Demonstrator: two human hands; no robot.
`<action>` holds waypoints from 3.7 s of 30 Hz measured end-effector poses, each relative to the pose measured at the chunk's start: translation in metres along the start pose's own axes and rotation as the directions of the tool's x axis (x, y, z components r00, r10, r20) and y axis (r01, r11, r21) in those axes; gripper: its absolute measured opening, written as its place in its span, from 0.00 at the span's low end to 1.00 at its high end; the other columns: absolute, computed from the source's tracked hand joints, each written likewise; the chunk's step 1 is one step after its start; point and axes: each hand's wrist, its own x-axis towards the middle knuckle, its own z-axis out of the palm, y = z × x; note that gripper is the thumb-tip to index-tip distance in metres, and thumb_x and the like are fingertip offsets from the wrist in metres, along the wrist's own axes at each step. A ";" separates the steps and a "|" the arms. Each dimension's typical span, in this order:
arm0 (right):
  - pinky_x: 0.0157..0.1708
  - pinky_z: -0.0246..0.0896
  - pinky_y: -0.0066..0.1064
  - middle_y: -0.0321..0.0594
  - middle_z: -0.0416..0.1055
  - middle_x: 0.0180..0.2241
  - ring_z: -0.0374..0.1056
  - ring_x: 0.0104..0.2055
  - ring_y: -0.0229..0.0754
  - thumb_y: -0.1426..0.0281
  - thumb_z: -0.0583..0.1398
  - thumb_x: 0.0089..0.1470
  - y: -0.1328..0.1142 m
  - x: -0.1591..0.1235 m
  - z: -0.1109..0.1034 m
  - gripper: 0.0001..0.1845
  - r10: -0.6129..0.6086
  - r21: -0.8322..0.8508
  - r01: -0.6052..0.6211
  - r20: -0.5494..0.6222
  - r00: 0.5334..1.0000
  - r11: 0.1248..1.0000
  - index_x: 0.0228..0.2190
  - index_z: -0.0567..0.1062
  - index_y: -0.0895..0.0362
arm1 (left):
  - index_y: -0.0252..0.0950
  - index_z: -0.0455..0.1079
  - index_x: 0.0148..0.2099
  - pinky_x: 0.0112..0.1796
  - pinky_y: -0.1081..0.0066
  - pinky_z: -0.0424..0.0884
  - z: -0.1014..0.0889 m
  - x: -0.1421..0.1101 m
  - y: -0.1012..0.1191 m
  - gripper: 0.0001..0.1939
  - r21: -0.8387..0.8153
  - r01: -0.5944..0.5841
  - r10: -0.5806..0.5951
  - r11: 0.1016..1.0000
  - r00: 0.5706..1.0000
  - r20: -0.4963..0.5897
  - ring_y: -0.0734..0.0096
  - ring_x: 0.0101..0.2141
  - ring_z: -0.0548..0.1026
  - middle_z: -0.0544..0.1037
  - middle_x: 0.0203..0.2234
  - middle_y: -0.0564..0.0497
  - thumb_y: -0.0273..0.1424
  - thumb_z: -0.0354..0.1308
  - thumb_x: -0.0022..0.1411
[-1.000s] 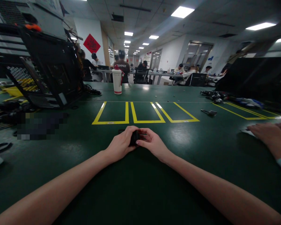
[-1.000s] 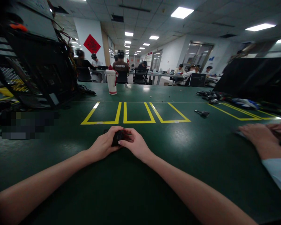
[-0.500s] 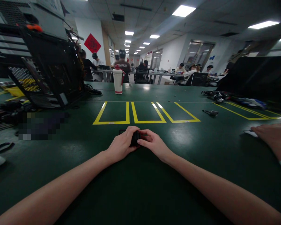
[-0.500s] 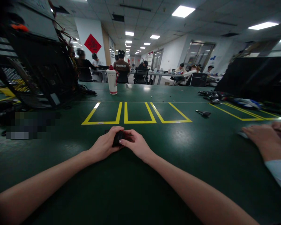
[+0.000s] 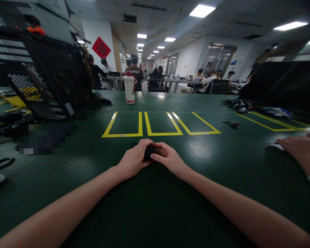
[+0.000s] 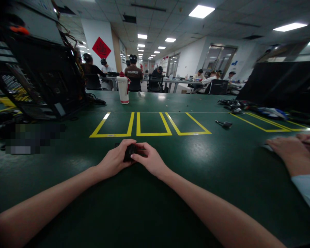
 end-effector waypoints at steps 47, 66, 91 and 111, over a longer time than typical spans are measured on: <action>0.39 0.64 0.35 0.36 0.63 0.38 0.64 0.42 0.40 0.70 0.59 0.44 -0.002 -0.001 0.003 0.14 -0.063 0.048 0.062 0.011 0.998 0.997 0.36 0.64 0.53 | 0.43 0.45 0.52 0.38 0.61 0.68 -0.002 0.000 0.002 0.29 0.008 -0.003 0.003 1.000 1.000 -0.007 0.63 0.43 0.67 0.60 0.47 0.50 0.29 0.55 0.51; 0.44 0.60 0.39 0.40 0.62 0.43 0.62 0.45 0.42 0.71 0.60 0.42 -0.001 0.000 0.001 0.21 -0.008 0.017 0.009 -0.016 1.000 1.000 0.41 0.62 0.54 | 0.43 0.45 0.51 0.38 0.61 0.67 0.002 0.001 0.001 0.30 0.021 -0.005 0.005 1.000 1.000 -0.024 0.63 0.42 0.67 0.60 0.46 0.49 0.28 0.56 0.49; 0.49 0.56 0.38 0.37 0.61 0.43 0.61 0.47 0.40 0.75 0.61 0.41 -0.001 -0.002 0.000 0.20 -0.010 0.091 0.006 0.042 0.999 0.996 0.38 0.63 0.54 | 0.42 0.44 0.52 0.38 0.62 0.67 0.000 0.000 0.001 0.32 0.023 -0.009 0.009 1.000 1.000 -0.006 0.63 0.43 0.66 0.59 0.47 0.49 0.27 0.56 0.48; 0.41 0.62 0.37 0.36 0.64 0.39 0.64 0.41 0.39 0.70 0.60 0.43 0.001 0.000 0.001 0.15 -0.053 0.061 0.052 0.026 0.998 0.997 0.36 0.64 0.53 | 0.42 0.44 0.52 0.38 0.61 0.67 0.002 0.000 0.001 0.30 0.053 0.012 -0.010 0.999 0.999 -0.036 0.62 0.43 0.66 0.59 0.47 0.49 0.29 0.55 0.50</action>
